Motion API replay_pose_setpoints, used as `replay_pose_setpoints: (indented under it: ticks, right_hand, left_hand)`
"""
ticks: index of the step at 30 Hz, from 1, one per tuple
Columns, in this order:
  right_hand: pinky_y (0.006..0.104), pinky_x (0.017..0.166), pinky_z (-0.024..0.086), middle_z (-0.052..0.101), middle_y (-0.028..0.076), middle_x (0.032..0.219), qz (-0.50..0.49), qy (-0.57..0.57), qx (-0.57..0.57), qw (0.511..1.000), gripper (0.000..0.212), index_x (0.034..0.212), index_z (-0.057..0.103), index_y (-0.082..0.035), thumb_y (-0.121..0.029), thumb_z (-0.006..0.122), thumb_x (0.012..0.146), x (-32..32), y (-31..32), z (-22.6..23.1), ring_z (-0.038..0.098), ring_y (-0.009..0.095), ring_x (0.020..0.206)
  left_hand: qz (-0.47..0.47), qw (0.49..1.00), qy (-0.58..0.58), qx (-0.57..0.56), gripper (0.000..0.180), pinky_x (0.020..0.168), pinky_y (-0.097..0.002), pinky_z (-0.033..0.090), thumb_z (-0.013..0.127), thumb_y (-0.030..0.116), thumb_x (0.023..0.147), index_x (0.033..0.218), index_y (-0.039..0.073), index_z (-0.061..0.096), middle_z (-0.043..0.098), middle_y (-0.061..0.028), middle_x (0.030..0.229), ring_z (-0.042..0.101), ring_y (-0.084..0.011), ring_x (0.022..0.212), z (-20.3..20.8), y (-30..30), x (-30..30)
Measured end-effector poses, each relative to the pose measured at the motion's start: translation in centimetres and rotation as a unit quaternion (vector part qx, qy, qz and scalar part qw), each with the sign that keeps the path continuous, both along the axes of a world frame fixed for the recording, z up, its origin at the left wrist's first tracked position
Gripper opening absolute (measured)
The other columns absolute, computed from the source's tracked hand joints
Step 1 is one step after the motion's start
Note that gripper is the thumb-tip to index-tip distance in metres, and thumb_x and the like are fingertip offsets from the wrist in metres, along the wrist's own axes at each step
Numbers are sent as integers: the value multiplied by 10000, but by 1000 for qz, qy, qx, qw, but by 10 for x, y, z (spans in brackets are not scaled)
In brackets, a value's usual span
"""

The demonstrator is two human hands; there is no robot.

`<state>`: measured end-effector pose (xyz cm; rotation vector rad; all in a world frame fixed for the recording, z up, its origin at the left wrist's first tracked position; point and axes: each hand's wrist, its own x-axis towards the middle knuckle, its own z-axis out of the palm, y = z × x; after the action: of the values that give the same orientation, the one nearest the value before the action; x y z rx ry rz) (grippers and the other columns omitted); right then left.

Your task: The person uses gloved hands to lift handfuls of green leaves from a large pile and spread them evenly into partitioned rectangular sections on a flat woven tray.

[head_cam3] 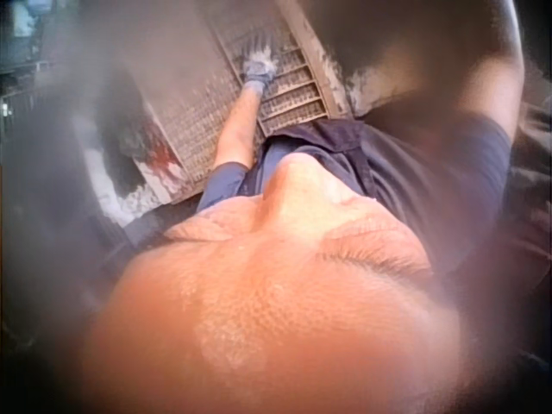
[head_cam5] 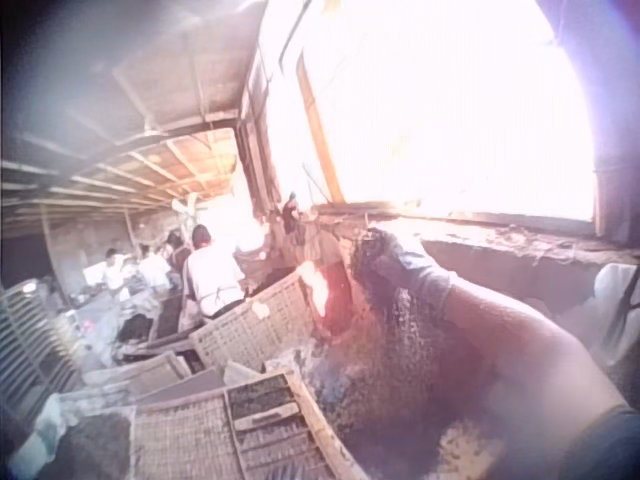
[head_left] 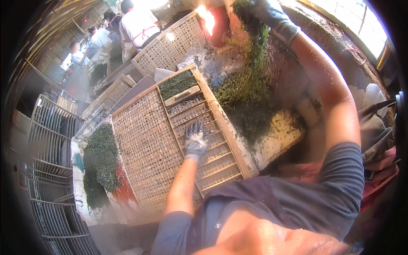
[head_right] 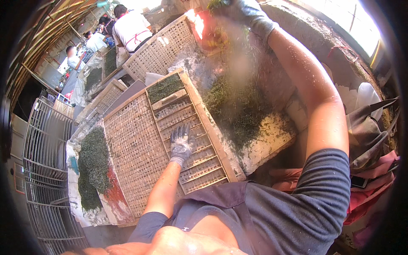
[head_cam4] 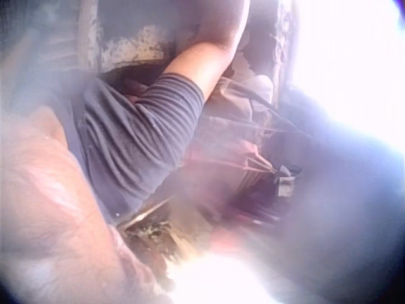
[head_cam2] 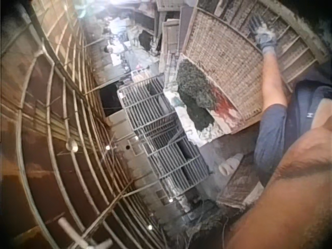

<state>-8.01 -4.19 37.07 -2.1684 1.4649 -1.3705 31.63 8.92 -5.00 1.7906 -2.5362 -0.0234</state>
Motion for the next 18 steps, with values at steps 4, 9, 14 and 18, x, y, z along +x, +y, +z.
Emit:
replay_pose_setpoints:
  ticks: [4, 9, 14, 18]
  right_hand:
    - [360, 747, 598, 767, 113, 957, 29, 6, -28, 999, 186, 1036, 738, -23, -166, 735, 916, 8, 8, 6, 727, 190, 861]
    - [336, 722, 589, 761, 102, 953, 69, 9, -51, 996, 195, 1065, 727, -17, -167, 703, 944, 3, 9, 15, 719, 173, 844]
    - [312, 697, 579, 755, 92, 950, 117, 9, -65, 991, 205, 1095, 715, -12, -169, 670, 971, 0, -2, 22, 711, 156, 826]
    - [293, 676, 572, 750, 83, 947, 146, 9, -83, 986, 215, 1119, 706, -8, -170, 644, 993, -11, 4, 46, 705, 143, 813]
  left_hand:
    - [5, 999, 38, -4, 735, 1329, -503, 113, 460, 485, 1039, 1667, 132, 316, 313, -159, 1720, 251, -357, 1600, 8, 2, -1]
    - [-25, 973, 219, -74, 740, 1319, -507, 179, 486, 562, 1037, 1616, 105, 428, 388, -187, 1679, 320, -383, 1569, 92, -6, -63]
    - [-257, 826, 209, -456, 633, 1243, -510, 325, 677, 391, 994, 1570, 174, 528, 497, -162, 1604, 503, -346, 1439, 276, -74, -203]
    - [-195, 888, 186, -371, 684, 1162, -506, 392, 561, 354, 1036, 1626, 58, 384, 521, -188, 1564, 585, -357, 1260, 263, -130, -274]
